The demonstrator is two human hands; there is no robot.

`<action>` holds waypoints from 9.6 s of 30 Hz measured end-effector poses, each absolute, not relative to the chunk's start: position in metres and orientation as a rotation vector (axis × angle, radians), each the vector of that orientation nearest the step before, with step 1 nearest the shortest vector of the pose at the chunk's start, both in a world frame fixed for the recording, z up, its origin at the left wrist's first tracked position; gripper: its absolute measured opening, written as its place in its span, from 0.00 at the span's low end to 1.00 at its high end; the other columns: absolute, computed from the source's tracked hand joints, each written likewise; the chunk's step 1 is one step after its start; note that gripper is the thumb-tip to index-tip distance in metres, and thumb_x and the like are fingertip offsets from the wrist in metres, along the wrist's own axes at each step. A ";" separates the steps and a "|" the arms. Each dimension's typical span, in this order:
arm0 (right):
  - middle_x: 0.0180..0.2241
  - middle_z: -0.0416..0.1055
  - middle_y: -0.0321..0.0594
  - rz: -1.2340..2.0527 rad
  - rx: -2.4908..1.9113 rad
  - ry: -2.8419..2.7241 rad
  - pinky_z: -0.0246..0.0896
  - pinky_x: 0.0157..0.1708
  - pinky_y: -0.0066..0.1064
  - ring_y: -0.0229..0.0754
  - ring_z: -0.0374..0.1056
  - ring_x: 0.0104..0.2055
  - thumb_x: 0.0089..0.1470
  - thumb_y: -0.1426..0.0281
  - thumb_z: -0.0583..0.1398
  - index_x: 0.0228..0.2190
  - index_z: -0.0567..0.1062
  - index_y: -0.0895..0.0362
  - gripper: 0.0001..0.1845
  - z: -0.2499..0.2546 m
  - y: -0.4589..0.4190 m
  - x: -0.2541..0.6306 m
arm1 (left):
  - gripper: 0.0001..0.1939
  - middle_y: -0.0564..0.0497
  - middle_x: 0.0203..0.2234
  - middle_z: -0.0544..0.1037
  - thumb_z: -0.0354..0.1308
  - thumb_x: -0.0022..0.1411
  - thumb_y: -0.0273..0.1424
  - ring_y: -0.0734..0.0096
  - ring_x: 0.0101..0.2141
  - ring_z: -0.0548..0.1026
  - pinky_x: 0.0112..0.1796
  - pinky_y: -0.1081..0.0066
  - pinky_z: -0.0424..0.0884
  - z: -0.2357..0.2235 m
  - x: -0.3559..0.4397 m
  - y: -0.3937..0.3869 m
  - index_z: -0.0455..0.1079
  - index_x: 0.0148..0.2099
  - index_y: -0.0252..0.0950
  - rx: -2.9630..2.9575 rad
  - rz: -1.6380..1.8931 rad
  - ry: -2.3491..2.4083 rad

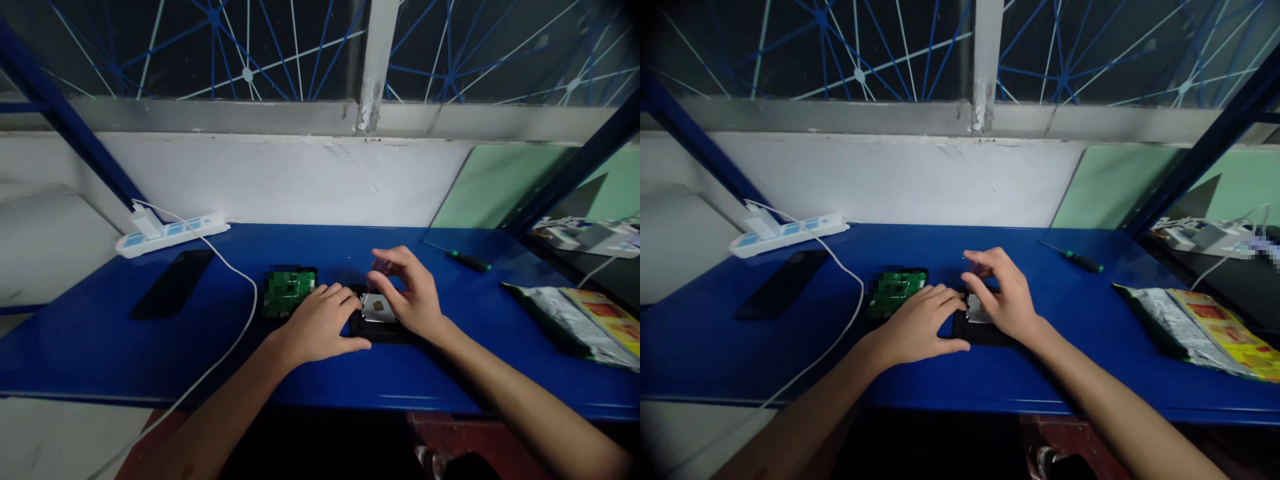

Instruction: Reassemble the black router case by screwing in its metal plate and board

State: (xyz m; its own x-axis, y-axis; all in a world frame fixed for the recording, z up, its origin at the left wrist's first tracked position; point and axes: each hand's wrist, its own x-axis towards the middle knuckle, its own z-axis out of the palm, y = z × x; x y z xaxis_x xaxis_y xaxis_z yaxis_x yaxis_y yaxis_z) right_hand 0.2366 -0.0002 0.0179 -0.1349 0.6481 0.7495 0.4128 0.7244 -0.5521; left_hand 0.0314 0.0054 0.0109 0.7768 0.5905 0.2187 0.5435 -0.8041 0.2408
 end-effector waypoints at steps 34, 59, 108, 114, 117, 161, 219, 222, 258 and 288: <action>0.53 0.72 0.45 0.258 -0.874 -1.886 0.74 0.49 0.44 0.44 0.74 0.48 0.67 0.73 0.51 0.66 0.56 0.45 0.29 0.023 -0.006 0.234 | 0.24 0.48 0.41 0.76 0.65 0.58 0.53 0.55 0.44 0.74 0.47 0.56 0.68 0.011 0.034 0.005 0.70 0.42 0.38 2.854 0.424 0.939; 0.36 0.66 0.38 0.020 -0.857 -1.928 0.72 0.33 0.33 0.39 0.68 0.35 0.63 0.67 0.61 0.57 0.68 0.47 0.21 0.026 -0.008 0.234 | 0.30 0.38 0.56 0.70 0.68 0.54 0.50 0.43 0.60 0.66 0.57 0.48 0.66 0.011 0.034 0.005 0.65 0.50 0.36 2.744 0.397 0.990; 0.52 0.68 0.46 0.270 -0.930 -1.883 0.75 0.44 0.41 0.43 0.72 0.47 0.67 0.70 0.52 0.65 0.58 0.47 0.27 0.022 -0.009 0.233 | 0.40 0.37 0.62 0.67 0.62 0.57 0.56 0.45 0.61 0.65 0.61 0.50 0.62 0.002 0.032 0.007 0.63 0.62 0.34 2.809 0.378 0.951; 0.53 0.71 0.45 0.232 -0.918 -1.866 0.74 0.46 0.41 0.41 0.74 0.45 0.68 0.74 0.50 0.67 0.53 0.45 0.30 0.021 -0.008 0.235 | 0.39 0.37 0.63 0.66 0.61 0.58 0.58 0.44 0.62 0.64 0.61 0.48 0.61 0.003 0.031 0.007 0.64 0.61 0.34 2.811 0.354 0.967; 0.42 0.71 0.42 0.128 -0.893 -1.850 0.74 0.42 0.38 0.40 0.72 0.41 0.65 0.73 0.57 0.64 0.61 0.46 0.28 0.022 -0.006 0.234 | 0.40 0.37 0.63 0.66 0.61 0.58 0.57 0.44 0.61 0.65 0.60 0.49 0.62 0.003 0.031 0.006 0.64 0.61 0.33 2.817 0.338 0.967; 0.38 0.70 0.40 0.071 -0.868 -1.834 0.74 0.32 0.33 0.39 0.71 0.36 0.61 0.70 0.63 0.53 0.71 0.50 0.19 0.026 -0.007 0.234 | 0.37 0.39 0.62 0.68 0.59 0.61 0.56 0.45 0.60 0.67 0.60 0.48 0.63 0.001 0.031 0.007 0.62 0.63 0.37 2.784 0.391 0.962; 0.42 0.74 0.40 0.413 -1.223 -1.466 0.71 0.30 0.35 0.39 0.73 0.29 0.60 0.58 0.60 0.62 0.59 0.48 0.32 0.010 0.036 0.266 | 0.36 0.41 0.66 0.62 0.56 0.61 0.59 0.46 0.63 0.62 0.61 0.49 0.61 0.006 0.034 0.004 0.65 0.59 0.37 2.736 0.271 1.041; 0.37 0.76 0.42 0.190 -1.590 -1.649 0.69 0.33 0.35 0.41 0.73 0.31 0.61 0.55 0.57 0.53 0.69 0.56 0.24 0.006 0.063 0.300 | 0.36 0.41 0.67 0.61 0.56 0.62 0.59 0.46 0.64 0.62 0.61 0.49 0.61 0.008 0.033 0.003 0.64 0.60 0.37 2.718 0.250 1.042; 0.37 0.79 0.47 -0.046 -1.674 -1.830 0.64 0.46 0.41 0.50 0.71 0.40 0.63 0.59 0.54 0.43 0.78 0.58 0.20 -0.007 0.059 0.375 | 0.36 0.36 0.65 0.62 0.54 0.64 0.58 0.40 0.61 0.65 0.59 0.46 0.62 0.014 0.090 -0.016 0.63 0.64 0.40 2.901 0.173 0.872; 0.37 0.79 0.46 0.024 -1.647 -1.888 0.65 0.43 0.42 0.50 0.70 0.40 0.63 0.60 0.55 0.47 0.77 0.58 0.19 -0.009 0.055 0.362 | 0.51 0.39 0.63 0.63 0.68 0.50 0.48 0.42 0.60 0.65 0.56 0.44 0.66 0.047 -0.084 0.014 0.49 0.71 0.43 2.466 0.099 1.286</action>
